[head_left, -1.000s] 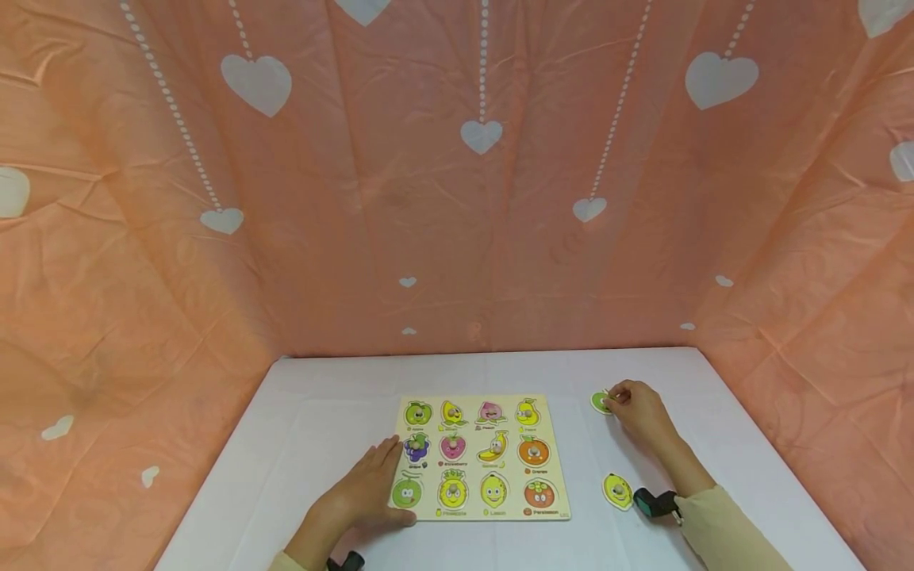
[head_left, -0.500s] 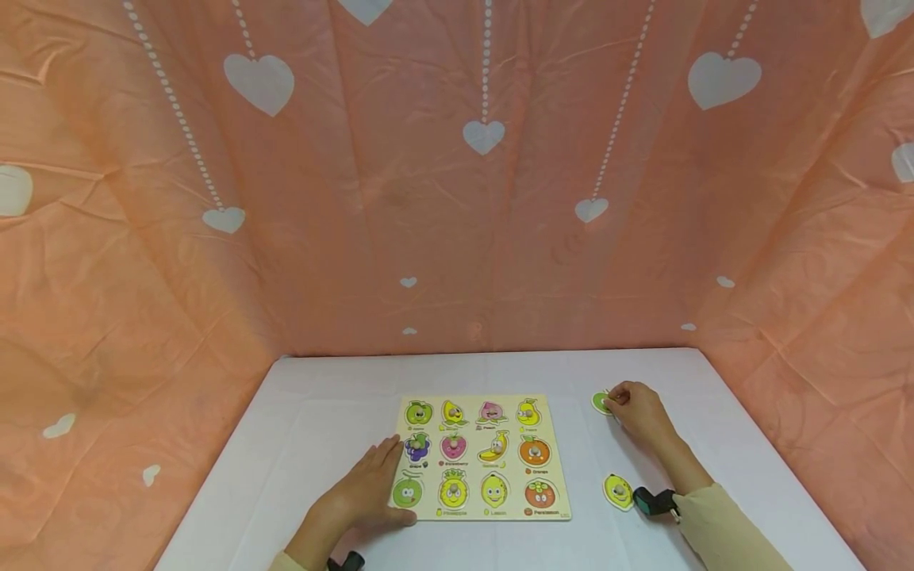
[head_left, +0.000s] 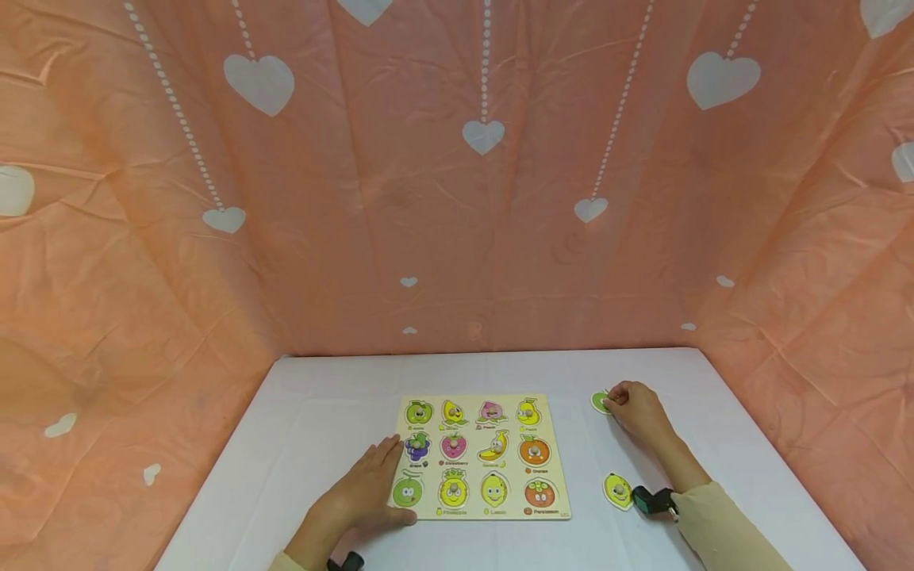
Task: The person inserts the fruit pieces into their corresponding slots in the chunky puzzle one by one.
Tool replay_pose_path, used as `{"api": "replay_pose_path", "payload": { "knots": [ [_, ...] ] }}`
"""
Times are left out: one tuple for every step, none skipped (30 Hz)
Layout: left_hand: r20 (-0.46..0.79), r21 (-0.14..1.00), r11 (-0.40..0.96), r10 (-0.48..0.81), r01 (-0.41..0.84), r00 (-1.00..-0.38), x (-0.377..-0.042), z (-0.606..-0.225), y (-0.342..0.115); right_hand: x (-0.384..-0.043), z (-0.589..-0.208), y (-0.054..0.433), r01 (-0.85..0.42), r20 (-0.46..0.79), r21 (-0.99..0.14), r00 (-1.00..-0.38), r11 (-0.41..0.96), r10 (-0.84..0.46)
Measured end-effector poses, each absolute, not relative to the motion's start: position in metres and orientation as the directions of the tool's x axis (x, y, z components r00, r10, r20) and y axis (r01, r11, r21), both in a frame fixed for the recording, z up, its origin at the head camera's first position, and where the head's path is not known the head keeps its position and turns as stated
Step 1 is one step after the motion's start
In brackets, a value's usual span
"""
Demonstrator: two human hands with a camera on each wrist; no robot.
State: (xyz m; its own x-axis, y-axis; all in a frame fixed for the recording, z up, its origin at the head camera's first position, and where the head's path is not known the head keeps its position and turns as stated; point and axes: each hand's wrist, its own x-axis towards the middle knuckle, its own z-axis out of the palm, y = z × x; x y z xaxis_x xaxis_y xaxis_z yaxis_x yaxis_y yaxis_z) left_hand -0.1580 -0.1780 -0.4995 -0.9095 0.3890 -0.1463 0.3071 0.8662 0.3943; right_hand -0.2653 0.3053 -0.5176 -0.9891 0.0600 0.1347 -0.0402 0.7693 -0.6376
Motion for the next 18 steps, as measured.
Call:
{"api": "replay_pose_path", "payload": {
  "knots": [
    [-0.146,0.394,0.867,0.388,0.306,-0.91,-0.158,-0.499,-0.178,-0.266,-0.518,0.305,-0.042,0.134,-0.638,-0.989,0.769,0.057],
    [-0.145,0.394,0.866,0.389,0.307,-0.91,-0.158,-0.5,-0.178,-0.266,-0.518,0.305,-0.043,0.133,-0.637,-0.99,0.769,0.055],
    [-0.144,0.396,0.866,0.388,0.306,-0.91,-0.158,-0.501,-0.178,-0.266,-0.518,0.305,-0.044,0.131,-0.637,-0.99,0.77,0.052],
    [-0.145,0.396,0.866,0.387,0.305,-0.91,-0.158,-0.501,-0.178,-0.266,-0.518,0.305,-0.045,0.13,-0.637,-0.99,0.77,0.049],
    [-0.146,0.397,0.866,0.387,0.305,-0.91,-0.158,-0.502,-0.178,-0.266,-0.518,0.304,-0.046,0.129,-0.637,-0.99,0.769,0.047],
    [-0.148,0.398,0.866,0.387,0.303,-0.91,-0.158,-0.502,-0.178,-0.266,-0.518,0.304,-0.049,0.129,-0.636,-0.991,0.77,0.044],
    [-0.15,0.4,0.866,0.385,0.3,-0.91,-0.158,-0.502,-0.178,-0.266,-0.517,0.303,-0.053,0.129,-0.637,-0.991,0.769,0.038],
    [-0.153,0.404,0.865,0.385,0.298,-0.91,-0.158,-0.503,-0.178,-0.266,-0.516,0.302,-0.063,0.133,-0.634,-0.991,0.771,0.028],
    [-0.156,0.406,0.865,0.384,0.295,-0.91,-0.158,-0.503,-0.178,-0.265,-0.515,0.301,-0.069,0.135,-0.634,-0.991,0.77,0.022],
    [-0.157,0.408,0.864,0.383,0.294,-0.91,-0.158,-0.503,-0.178,-0.265,-0.514,0.3,-0.075,0.137,-0.635,-0.99,0.769,0.016],
    [-0.157,0.408,0.864,0.385,0.295,-0.91,-0.158,-0.503,-0.179,-0.264,-0.513,0.298,-0.083,0.139,-0.634,-0.99,0.769,0.009],
    [-0.155,0.409,0.863,0.386,0.296,-0.909,-0.158,-0.502,-0.179,-0.264,-0.512,0.296,-0.091,0.142,-0.633,-0.99,0.769,0.0],
    [-0.154,0.411,0.862,0.388,0.298,-0.909,-0.158,-0.502,-0.179,-0.263,-0.511,0.294,-0.102,0.147,-0.634,-0.989,0.767,-0.01],
    [-0.154,0.411,0.861,0.39,0.3,-0.908,-0.159,-0.502,-0.179,-0.262,-0.509,0.291,-0.112,0.151,-0.634,-0.988,0.765,-0.019],
    [-0.152,0.412,0.859,0.392,0.302,-0.907,-0.159,-0.503,-0.179,-0.261,-0.508,0.289,-0.113,0.15,-0.637,-0.988,0.763,-0.021],
    [-0.15,0.414,0.858,0.394,0.305,-0.907,-0.159,-0.503,-0.179,-0.261,-0.508,0.286,-0.12,0.153,-0.638,-0.988,0.761,-0.027],
    [-0.149,0.414,0.857,0.397,0.307,-0.906,-0.16,-0.503,-0.179,-0.26,-0.507,0.284,-0.127,0.157,-0.638,-0.987,0.759,-0.034],
    [-0.148,0.416,0.856,0.397,0.307,-0.906,-0.16,-0.503,-0.179,-0.259,-0.506,0.281,-0.134,0.159,-0.64,-0.987,0.757,-0.041]
  ]
}}
